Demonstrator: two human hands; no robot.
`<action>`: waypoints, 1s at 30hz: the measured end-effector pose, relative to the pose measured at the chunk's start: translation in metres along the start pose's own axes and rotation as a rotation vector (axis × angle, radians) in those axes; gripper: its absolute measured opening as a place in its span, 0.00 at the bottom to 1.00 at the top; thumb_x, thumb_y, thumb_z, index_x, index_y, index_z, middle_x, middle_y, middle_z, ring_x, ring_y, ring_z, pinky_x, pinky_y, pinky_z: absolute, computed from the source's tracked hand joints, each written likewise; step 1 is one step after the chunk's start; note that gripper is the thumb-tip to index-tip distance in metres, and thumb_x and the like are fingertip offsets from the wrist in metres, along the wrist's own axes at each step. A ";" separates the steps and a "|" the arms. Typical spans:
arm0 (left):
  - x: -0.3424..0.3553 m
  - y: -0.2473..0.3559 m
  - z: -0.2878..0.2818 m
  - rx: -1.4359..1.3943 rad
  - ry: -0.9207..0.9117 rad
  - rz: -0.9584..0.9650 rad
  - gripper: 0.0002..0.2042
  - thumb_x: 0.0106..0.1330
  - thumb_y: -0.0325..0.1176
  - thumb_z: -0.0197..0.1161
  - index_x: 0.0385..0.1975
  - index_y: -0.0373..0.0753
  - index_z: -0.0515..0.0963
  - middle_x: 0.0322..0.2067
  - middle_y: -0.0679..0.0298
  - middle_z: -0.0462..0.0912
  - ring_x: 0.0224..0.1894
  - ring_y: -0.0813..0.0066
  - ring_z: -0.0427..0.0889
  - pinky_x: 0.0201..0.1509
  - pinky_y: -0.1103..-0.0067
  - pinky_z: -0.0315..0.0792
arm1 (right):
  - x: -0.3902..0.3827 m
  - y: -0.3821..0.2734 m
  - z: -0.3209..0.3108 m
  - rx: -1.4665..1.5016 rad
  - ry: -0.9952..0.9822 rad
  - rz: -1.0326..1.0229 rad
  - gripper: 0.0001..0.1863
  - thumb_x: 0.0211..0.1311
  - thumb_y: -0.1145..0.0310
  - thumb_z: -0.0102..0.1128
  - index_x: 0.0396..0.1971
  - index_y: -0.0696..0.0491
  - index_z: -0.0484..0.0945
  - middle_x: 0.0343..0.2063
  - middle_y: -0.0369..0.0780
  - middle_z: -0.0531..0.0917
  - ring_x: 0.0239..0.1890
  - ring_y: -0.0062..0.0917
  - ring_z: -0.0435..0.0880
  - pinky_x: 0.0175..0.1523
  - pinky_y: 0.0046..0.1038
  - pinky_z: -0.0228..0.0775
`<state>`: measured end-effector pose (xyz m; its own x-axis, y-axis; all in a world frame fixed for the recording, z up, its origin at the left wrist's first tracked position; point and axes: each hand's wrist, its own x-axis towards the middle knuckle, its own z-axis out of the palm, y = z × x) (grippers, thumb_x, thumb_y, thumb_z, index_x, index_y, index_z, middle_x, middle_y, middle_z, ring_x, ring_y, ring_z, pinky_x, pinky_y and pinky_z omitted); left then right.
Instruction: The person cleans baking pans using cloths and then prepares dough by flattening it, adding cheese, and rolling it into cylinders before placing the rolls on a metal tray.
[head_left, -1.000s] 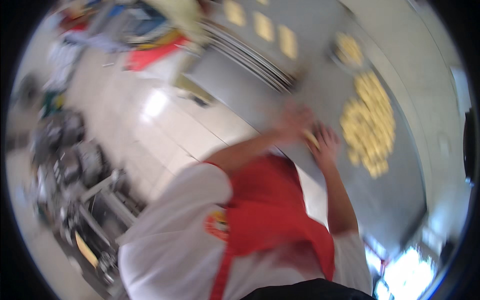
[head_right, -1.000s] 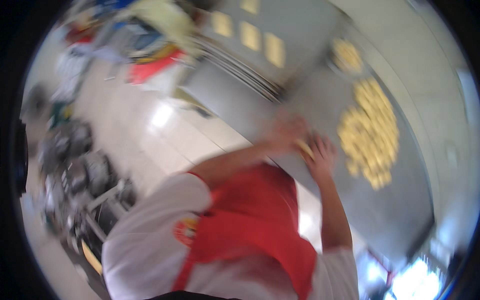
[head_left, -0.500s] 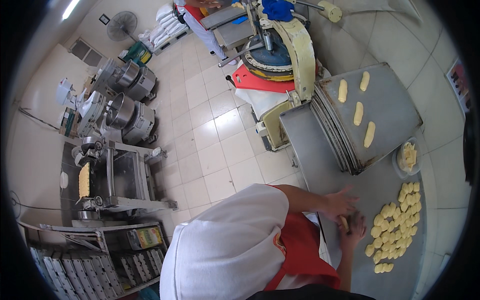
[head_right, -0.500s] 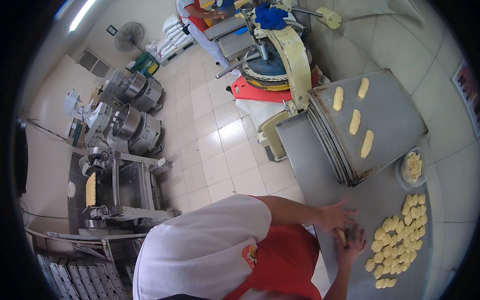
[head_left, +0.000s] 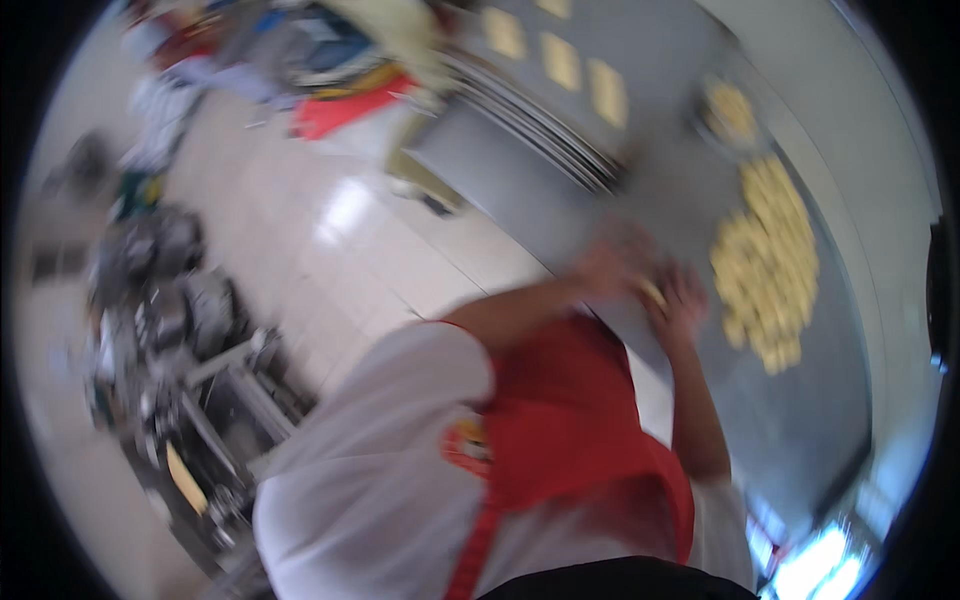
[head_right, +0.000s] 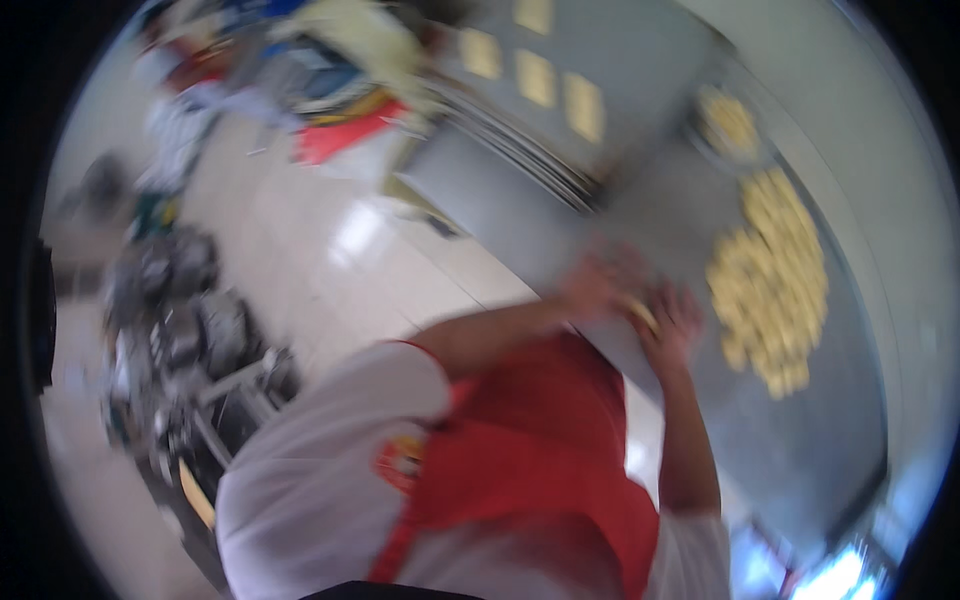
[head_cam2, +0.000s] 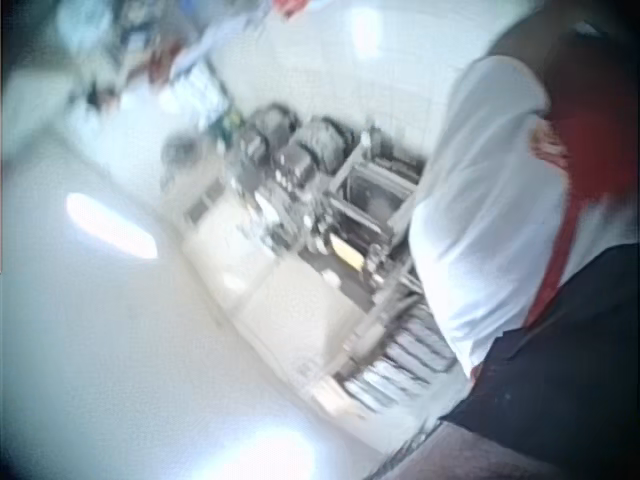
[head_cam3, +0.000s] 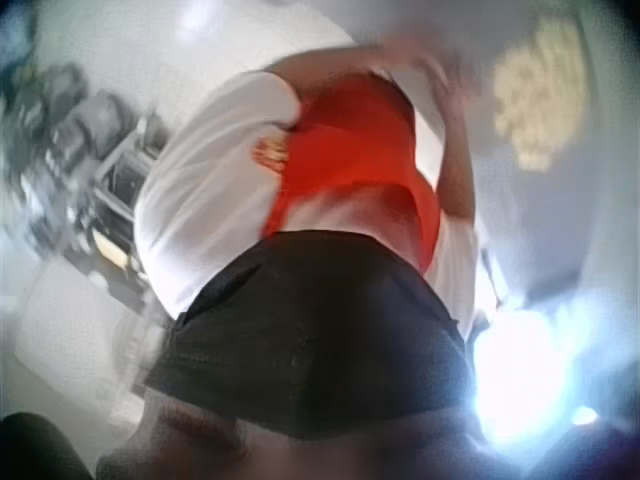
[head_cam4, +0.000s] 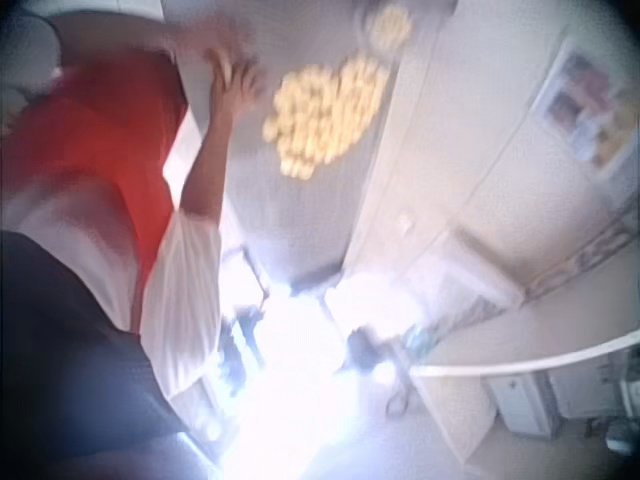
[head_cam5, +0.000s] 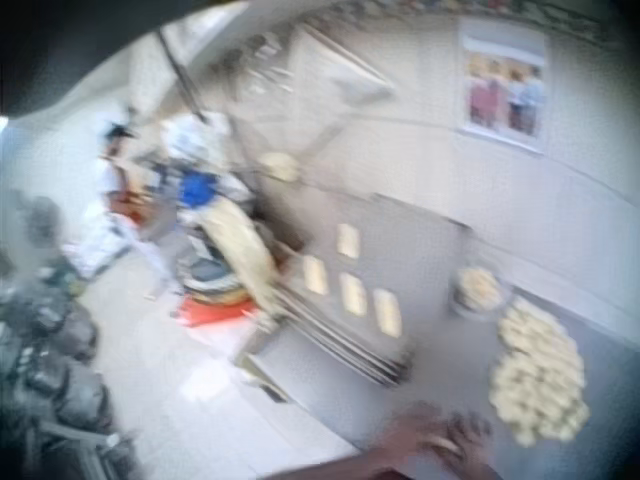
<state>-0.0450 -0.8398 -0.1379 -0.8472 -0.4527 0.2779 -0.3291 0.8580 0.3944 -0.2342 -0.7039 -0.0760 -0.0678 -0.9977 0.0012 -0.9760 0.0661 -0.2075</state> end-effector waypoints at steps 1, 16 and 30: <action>0.007 0.001 -0.027 0.066 -0.129 0.004 0.28 0.68 0.62 0.62 0.68 0.66 0.79 0.79 0.67 0.67 0.84 0.57 0.55 0.79 0.30 0.34 | -0.001 -0.002 -0.003 -0.039 -0.011 0.031 0.35 0.70 0.38 0.63 0.71 0.37 0.77 0.79 0.36 0.67 0.82 0.48 0.58 0.79 0.61 0.47; -0.006 0.002 -0.058 0.059 -0.260 0.020 0.24 0.72 0.57 0.64 0.66 0.61 0.82 0.77 0.70 0.69 0.82 0.59 0.59 0.79 0.31 0.27 | -0.005 -0.017 0.000 0.133 -0.029 0.094 0.40 0.64 0.30 0.63 0.74 0.30 0.75 0.81 0.27 0.62 0.86 0.38 0.48 0.82 0.65 0.37; -0.034 0.041 -0.074 -0.156 -0.057 -0.245 0.28 0.63 0.45 0.78 0.63 0.44 0.82 0.66 0.63 0.80 0.72 0.61 0.74 0.77 0.54 0.60 | -0.042 -0.048 0.009 0.352 0.231 0.347 0.37 0.52 0.47 0.82 0.65 0.38 0.83 0.71 0.34 0.75 0.74 0.37 0.69 0.76 0.51 0.55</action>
<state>0.0013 -0.8075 -0.0669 -0.7740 -0.6235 0.1100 -0.4621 0.6751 0.5752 -0.1826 -0.6657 -0.0745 -0.4564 -0.8861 0.0808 -0.7625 0.3427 -0.5488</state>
